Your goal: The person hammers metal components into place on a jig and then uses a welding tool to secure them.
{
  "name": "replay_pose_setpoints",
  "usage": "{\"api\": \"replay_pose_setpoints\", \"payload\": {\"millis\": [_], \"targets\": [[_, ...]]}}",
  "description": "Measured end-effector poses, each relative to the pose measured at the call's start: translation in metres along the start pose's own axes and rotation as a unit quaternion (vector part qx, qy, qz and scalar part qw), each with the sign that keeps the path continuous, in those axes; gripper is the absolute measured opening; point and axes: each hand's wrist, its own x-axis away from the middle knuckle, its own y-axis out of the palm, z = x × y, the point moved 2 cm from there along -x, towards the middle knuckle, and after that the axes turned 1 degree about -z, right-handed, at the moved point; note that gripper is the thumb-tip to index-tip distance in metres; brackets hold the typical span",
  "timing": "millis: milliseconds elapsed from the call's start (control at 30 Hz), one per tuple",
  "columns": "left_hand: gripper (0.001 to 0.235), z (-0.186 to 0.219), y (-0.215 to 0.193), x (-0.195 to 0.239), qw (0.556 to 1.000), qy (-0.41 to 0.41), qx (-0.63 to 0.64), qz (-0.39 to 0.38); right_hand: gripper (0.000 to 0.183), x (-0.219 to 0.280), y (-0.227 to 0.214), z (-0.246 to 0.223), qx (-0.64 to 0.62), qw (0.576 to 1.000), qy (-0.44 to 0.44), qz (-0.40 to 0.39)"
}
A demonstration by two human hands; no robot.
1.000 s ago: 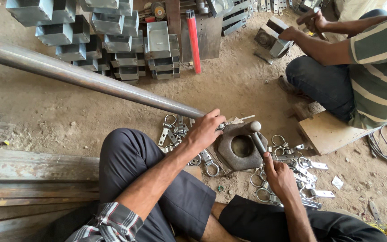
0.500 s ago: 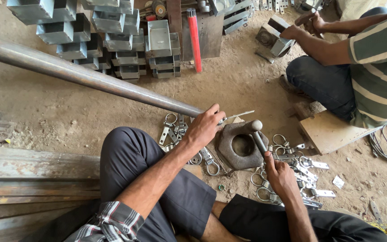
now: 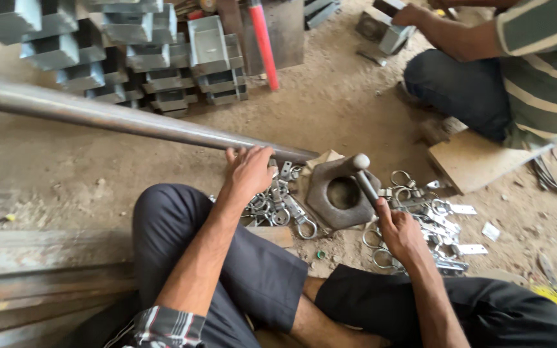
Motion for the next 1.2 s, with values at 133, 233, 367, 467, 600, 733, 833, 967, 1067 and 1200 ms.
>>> {"api": "replay_pose_setpoints", "payload": {"millis": [133, 233, 367, 467, 600, 733, 833, 967, 1067, 1200], "targets": [[0.032, 0.021, 0.02, -0.003, 0.987, -0.024, 0.103, -0.124, 0.08, 0.009, -0.024, -0.011, 0.087, 0.996, 0.029, -0.004], [0.039, 0.037, 0.02, -0.004, 0.985, 0.052, 0.145, -0.082, 0.073, 0.022, -0.041, -0.014, 0.135, 0.991, 0.002, -0.027], [0.062, 0.055, 0.01, 0.001, 0.965, 0.185, 0.135, -0.132, 0.054, 0.035, -0.032, -0.027, 0.144, 0.984, -0.106, -0.003], [0.078, 0.08, 0.004, 0.01, 0.944, 0.257, 0.092, -0.188, 0.042, 0.033, -0.043, -0.032, 0.115, 0.984, -0.124, 0.063], [0.087, 0.102, 0.004, 0.019, 0.925, 0.264, 0.003, -0.274, 0.039, 0.006, -0.101, -0.013, 0.036, 0.951, -0.12, 0.282], [0.098, 0.103, -0.002, 0.02, 0.92, 0.259, -0.013, -0.293, 0.051, -0.052, -0.143, 0.041, -0.305, 0.923, 0.033, 0.23], [0.101, 0.108, -0.005, 0.016, 0.915, 0.23, -0.015, -0.33, 0.053, -0.11, -0.137, 0.085, -0.399, 0.902, 0.082, 0.144], [0.102, 0.114, -0.012, 0.012, 0.915, 0.22, 0.002, -0.339, 0.047, -0.177, -0.091, 0.144, -0.362, 0.918, 0.164, 0.009], [0.101, 0.115, -0.014, 0.007, 0.917, 0.216, 0.004, -0.336, 0.039, -0.208, -0.038, 0.182, -0.306, 0.923, 0.232, -0.024], [0.1, 0.112, 0.003, -0.002, 0.902, 0.181, -0.024, -0.392, 0.036, -0.225, 0.022, 0.231, -0.133, 0.948, 0.242, -0.159]]}}
